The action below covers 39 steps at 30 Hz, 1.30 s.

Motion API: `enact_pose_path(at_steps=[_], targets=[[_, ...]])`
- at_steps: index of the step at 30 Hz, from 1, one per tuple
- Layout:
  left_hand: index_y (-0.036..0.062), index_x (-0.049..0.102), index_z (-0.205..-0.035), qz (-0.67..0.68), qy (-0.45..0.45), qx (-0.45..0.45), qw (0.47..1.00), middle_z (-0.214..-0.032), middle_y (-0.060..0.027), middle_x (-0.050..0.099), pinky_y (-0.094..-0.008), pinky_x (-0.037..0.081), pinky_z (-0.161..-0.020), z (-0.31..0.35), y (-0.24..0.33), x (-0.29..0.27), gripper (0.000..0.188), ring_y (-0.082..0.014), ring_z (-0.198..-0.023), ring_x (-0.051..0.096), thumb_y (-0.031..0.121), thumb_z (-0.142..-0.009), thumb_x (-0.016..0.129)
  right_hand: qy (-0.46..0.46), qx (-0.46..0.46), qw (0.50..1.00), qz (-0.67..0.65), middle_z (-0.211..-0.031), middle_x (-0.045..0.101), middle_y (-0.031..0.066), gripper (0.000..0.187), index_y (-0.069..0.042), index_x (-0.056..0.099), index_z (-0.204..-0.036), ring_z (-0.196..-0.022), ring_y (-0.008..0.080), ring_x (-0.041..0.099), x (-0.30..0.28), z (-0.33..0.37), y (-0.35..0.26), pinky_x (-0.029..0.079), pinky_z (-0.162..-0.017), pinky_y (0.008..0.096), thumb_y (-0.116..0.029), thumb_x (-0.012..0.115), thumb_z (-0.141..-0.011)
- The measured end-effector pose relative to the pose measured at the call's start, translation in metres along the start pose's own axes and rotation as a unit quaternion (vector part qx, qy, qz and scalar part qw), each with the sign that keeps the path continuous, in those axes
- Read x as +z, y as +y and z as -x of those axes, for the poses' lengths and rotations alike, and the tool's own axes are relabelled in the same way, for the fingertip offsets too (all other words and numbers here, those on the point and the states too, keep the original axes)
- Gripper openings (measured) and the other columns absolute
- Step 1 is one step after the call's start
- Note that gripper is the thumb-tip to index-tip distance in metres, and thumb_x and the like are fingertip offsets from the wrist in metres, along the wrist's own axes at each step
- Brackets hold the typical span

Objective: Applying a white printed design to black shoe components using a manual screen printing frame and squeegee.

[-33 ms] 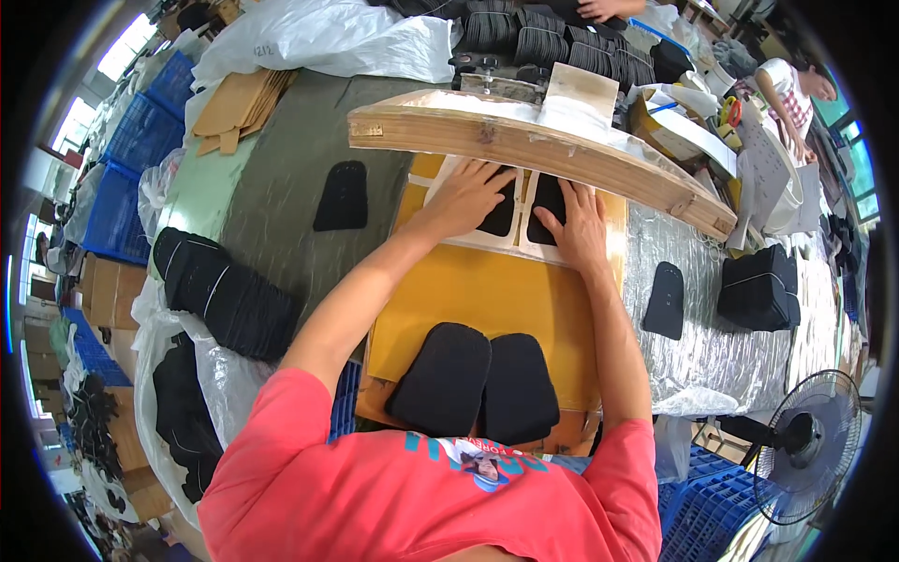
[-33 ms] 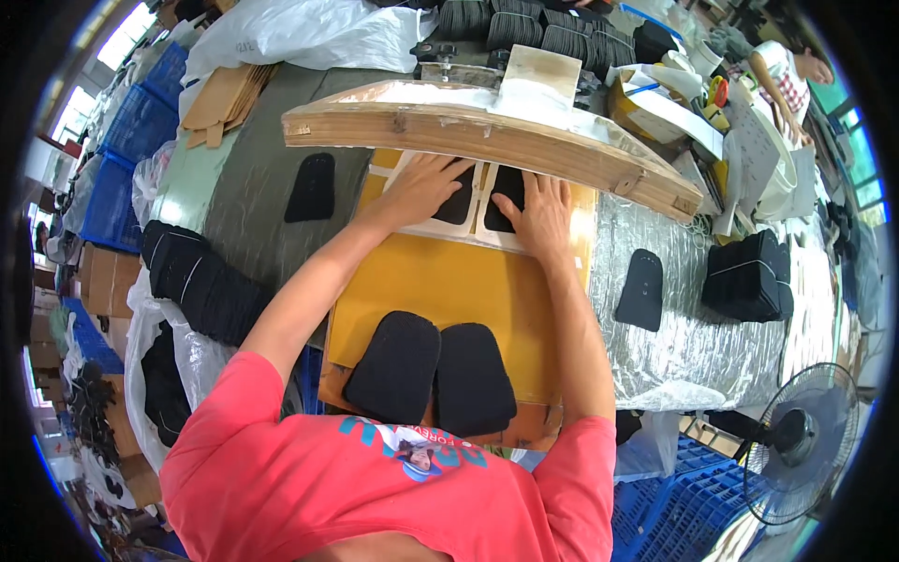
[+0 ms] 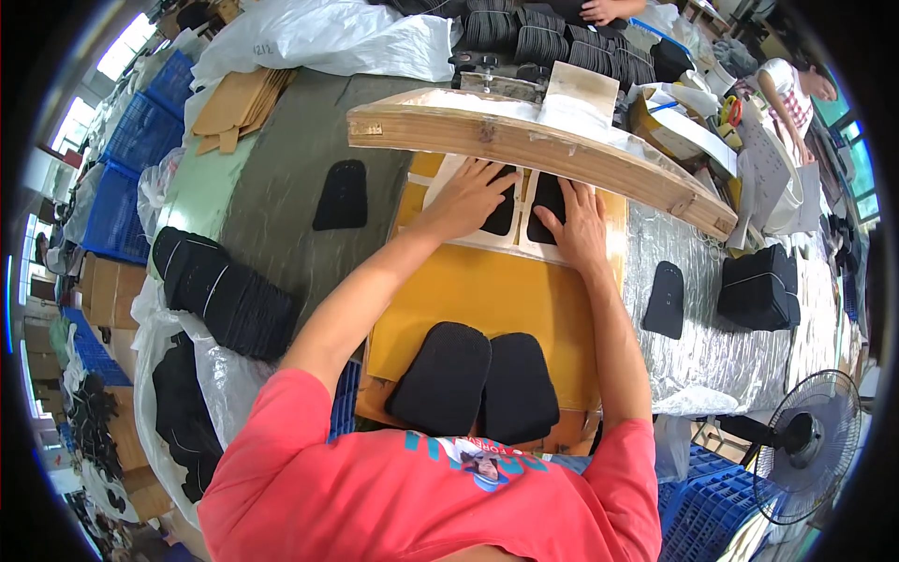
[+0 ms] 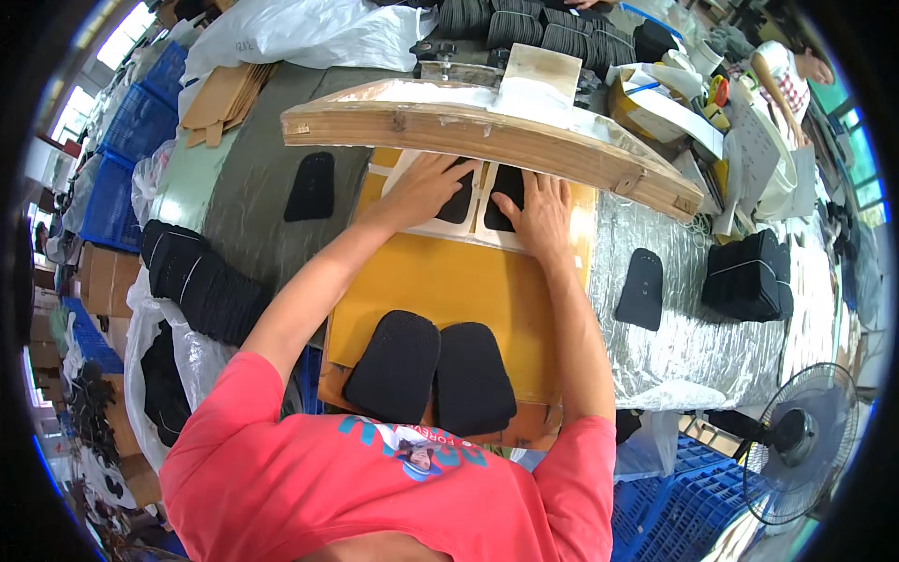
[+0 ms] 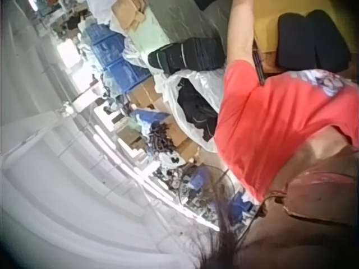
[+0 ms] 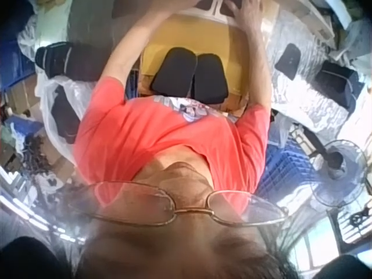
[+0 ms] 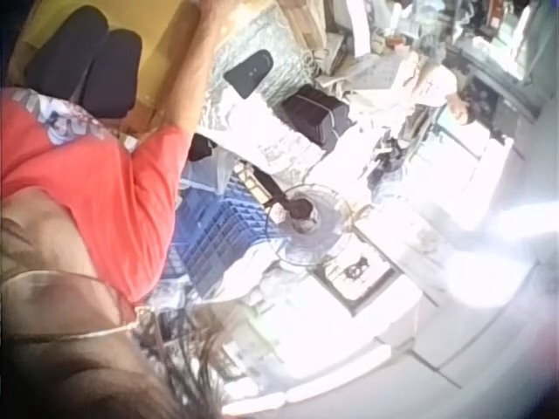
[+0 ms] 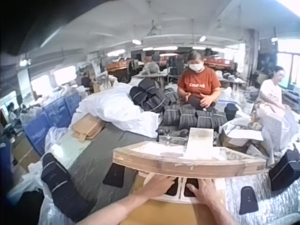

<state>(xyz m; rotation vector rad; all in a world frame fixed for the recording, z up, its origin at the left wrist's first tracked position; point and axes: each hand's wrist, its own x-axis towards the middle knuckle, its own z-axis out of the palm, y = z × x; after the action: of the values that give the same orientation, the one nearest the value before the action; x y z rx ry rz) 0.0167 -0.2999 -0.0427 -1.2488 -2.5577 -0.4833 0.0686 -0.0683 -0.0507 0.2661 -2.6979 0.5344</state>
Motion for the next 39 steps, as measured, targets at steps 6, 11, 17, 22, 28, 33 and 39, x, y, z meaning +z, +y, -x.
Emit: enact_pose_path(at_steps=[6,11,17,22,28,33,39], targets=[[0.0088,0.051,-0.136,-0.059,0.072,-0.061,0.994,-0.144,-0.0169,0.042,-0.0475,0.025,-0.113,0.007,0.02,0.01,0.046,-0.038,-0.136,0.032,0.027,-0.094,0.055,-0.023,0.002,1.0,0.005,-0.145,0.045,0.015,0.074,-0.005,0.045,-0.141,-0.138,0.0314,0.035,-0.001,0.0,-0.001,0.024,-0.114,0.0479,-0.049,0.066,-0.086],[0.0113,0.055,-0.133,-0.009,0.062,-0.086,0.994,-0.136,-0.0137,0.048,-0.047,0.029,-0.109,0.005,0.012,0.001,0.044,-0.0361,-0.128,0.038,0.025,-0.092,0.057,-0.017,-0.023,0.999,0.018,-0.146,0.043,0.017,0.085,-0.005,0.046,-0.14,-0.138,0.0329,0.035,-0.005,0.005,-0.002,0.023,-0.114,0.0491,-0.059,0.069,-0.079],[0.014,0.056,-0.132,-0.04,0.08,-0.12,0.989,-0.134,-0.0117,0.05,-0.0483,0.029,-0.108,0.005,0.013,0.004,0.042,-0.0343,-0.128,0.038,0.024,-0.091,0.058,0.006,-0.005,1.0,-0.002,-0.14,0.049,0.0141,0.068,-0.004,0.053,-0.134,-0.133,0.0316,0.042,-0.008,0.007,-0.006,0.026,-0.112,0.0473,-0.048,0.068,-0.084],[0.0135,0.055,-0.132,-0.072,0.11,-0.156,0.979,-0.133,-0.013,0.05,-0.0514,0.028,-0.107,0.015,0.015,-0.006,0.042,-0.0327,-0.127,0.04,0.023,-0.091,0.058,0.019,0.017,0.999,-0.033,-0.135,0.054,0.0118,0.051,-0.004,0.06,-0.125,-0.126,0.0313,0.049,-0.007,0.008,-0.003,0.031,-0.109,0.0448,-0.034,0.07,-0.085],[0.0071,0.047,-0.139,0.319,0.398,-0.277,0.814,-0.134,-0.0142,0.054,-0.0405,0.034,-0.107,0.054,0.0,-0.091,0.045,-0.0258,-0.126,0.049,0.035,-0.103,0.042,0.072,-0.002,0.995,-0.066,-0.127,0.058,0.011,0.041,-0.006,0.063,-0.12,-0.12,0.0293,0.051,-0.002,0.009,0.007,0.032,-0.107,0.0441,-0.025,0.07,-0.084],[0.0067,0.052,-0.133,0.363,0.326,-0.135,0.862,-0.142,-0.0142,0.049,-0.0385,0.026,-0.113,0.044,0.025,-0.174,0.048,-0.025,-0.134,0.042,0.038,-0.107,0.028,0.083,0.004,0.976,-0.203,-0.121,0.062,0.016,0.031,-0.003,0.067,-0.113,-0.113,0.0346,0.057,-0.019,0.001,0.019,0.043,-0.098,0.0416,-0.018,0.069,-0.086],[0.0069,0.058,-0.121,0.337,0.263,-0.198,0.882,-0.15,-0.0172,0.041,-0.0353,0.031,-0.109,0.083,0.052,-0.139,0.03,-0.0247,-0.135,0.042,0.022,-0.103,0.04,0.14,0.2,0.934,-0.26,-0.115,0.066,0.0159,0.031,-0.001,0.063,-0.123,-0.108,0.0215,0.062,-0.089,0.036,0.14,0.046,-0.094,0.032,-0.012,0.057,-0.095]])
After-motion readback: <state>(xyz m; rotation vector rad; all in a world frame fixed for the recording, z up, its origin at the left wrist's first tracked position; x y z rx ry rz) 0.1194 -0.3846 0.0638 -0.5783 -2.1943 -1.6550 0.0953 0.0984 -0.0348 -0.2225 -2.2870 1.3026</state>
